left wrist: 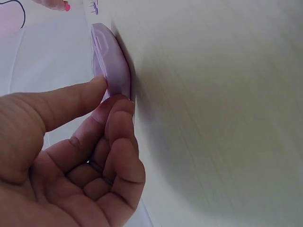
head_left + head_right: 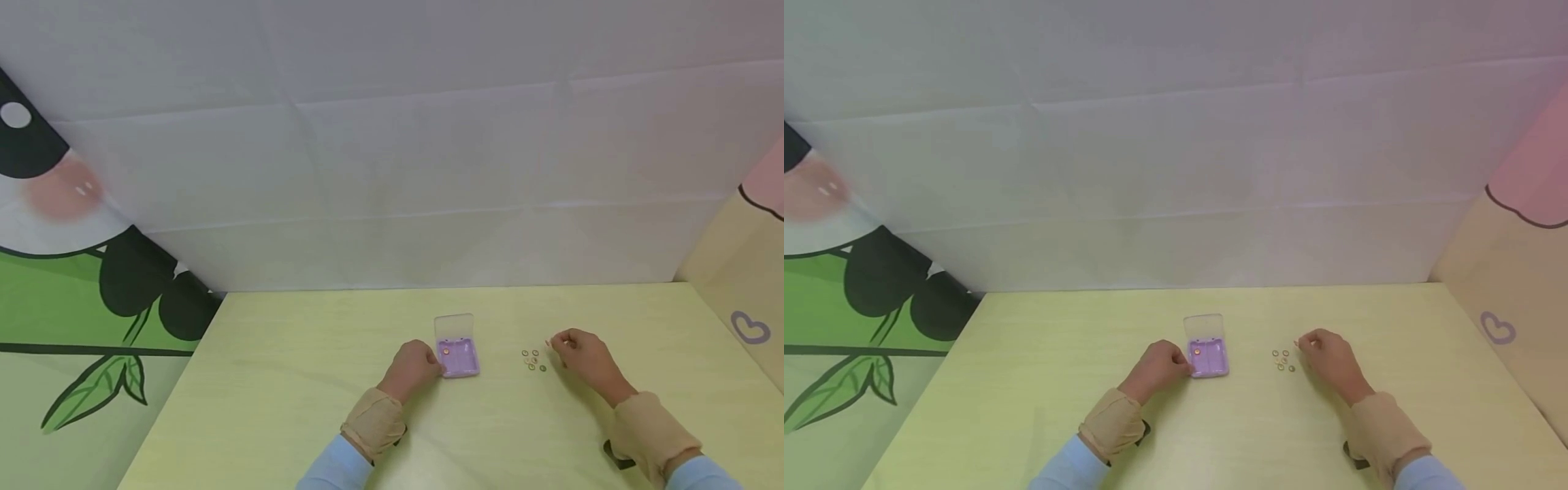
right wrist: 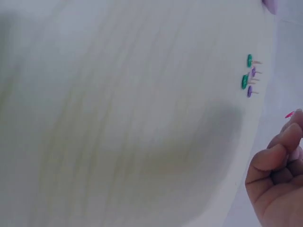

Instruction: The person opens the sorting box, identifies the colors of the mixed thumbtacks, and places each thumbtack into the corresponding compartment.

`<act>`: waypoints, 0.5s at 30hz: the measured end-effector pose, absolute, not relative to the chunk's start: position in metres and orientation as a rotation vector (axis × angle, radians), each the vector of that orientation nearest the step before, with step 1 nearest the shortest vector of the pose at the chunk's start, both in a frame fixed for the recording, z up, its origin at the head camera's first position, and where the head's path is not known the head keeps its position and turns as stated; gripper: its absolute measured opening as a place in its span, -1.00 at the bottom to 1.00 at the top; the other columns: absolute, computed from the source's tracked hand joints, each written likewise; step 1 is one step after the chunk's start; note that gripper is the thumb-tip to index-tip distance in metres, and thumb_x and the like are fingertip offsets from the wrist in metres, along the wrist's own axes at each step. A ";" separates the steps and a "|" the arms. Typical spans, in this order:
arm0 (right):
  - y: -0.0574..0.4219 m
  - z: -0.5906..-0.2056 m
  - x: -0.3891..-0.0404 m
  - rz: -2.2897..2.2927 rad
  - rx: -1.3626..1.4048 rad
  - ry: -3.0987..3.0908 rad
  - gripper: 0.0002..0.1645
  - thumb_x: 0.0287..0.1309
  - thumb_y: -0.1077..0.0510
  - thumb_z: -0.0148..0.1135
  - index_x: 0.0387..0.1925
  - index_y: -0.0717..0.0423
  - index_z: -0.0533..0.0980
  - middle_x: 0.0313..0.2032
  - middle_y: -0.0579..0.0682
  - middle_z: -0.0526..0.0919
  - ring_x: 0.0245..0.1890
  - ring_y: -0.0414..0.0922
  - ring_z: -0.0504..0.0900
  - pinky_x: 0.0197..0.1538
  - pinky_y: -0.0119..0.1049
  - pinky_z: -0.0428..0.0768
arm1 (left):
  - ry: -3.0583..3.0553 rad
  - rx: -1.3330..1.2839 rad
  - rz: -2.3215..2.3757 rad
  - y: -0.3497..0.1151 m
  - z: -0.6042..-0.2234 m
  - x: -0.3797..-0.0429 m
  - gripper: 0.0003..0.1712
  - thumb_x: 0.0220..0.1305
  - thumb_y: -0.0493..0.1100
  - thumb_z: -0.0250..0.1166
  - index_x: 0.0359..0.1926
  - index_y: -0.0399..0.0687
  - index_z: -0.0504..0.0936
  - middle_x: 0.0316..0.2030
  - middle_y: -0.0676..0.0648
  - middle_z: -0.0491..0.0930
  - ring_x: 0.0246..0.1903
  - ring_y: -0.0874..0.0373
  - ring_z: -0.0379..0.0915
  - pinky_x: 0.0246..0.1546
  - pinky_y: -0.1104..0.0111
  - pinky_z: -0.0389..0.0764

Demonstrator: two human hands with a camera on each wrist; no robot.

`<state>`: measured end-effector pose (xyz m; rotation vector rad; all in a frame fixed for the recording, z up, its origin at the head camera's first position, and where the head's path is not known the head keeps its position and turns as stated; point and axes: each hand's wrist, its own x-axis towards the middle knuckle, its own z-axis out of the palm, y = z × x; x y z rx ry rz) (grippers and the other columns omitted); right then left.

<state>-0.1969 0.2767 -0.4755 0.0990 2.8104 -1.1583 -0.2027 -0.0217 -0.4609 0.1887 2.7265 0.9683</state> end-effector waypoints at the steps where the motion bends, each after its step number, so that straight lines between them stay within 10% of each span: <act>1: 0.276 -0.475 -0.197 -1.214 0.118 2.773 -0.57 0.36 0.09 -0.05 -0.16 0.45 0.51 -0.62 0.00 0.53 -0.60 -0.16 0.39 -0.49 -0.29 0.40 | 2.728 0.191 0.968 -0.022 -0.461 -0.203 -0.81 0.02 -0.25 0.40 -0.53 -0.37 0.68 -0.53 -0.15 0.63 -0.56 0.18 0.31 -0.49 0.30 0.49; 10: 0.270 -0.463 -0.190 -1.752 0.097 2.360 -0.50 0.41 0.06 -0.07 -0.01 0.51 0.42 -0.69 -0.25 0.40 -0.61 -0.29 0.36 -0.46 -0.45 0.46 | 2.731 0.206 0.973 -0.023 -0.460 -0.202 -0.81 0.03 -0.25 0.39 -0.53 -0.37 0.68 -0.53 -0.16 0.62 -0.56 0.17 0.31 -0.49 0.29 0.49; 15: 0.267 -0.454 -0.187 -2.050 0.052 1.985 -0.73 0.42 0.10 -0.07 -0.22 0.20 0.48 -0.70 -0.26 0.43 -0.63 -0.31 0.36 -0.44 -0.47 0.46 | 2.720 0.195 0.972 -0.023 -0.460 -0.202 -0.80 0.04 -0.25 0.39 -0.53 -0.36 0.68 -0.53 -0.15 0.61 -0.56 0.18 0.31 -0.50 0.30 0.47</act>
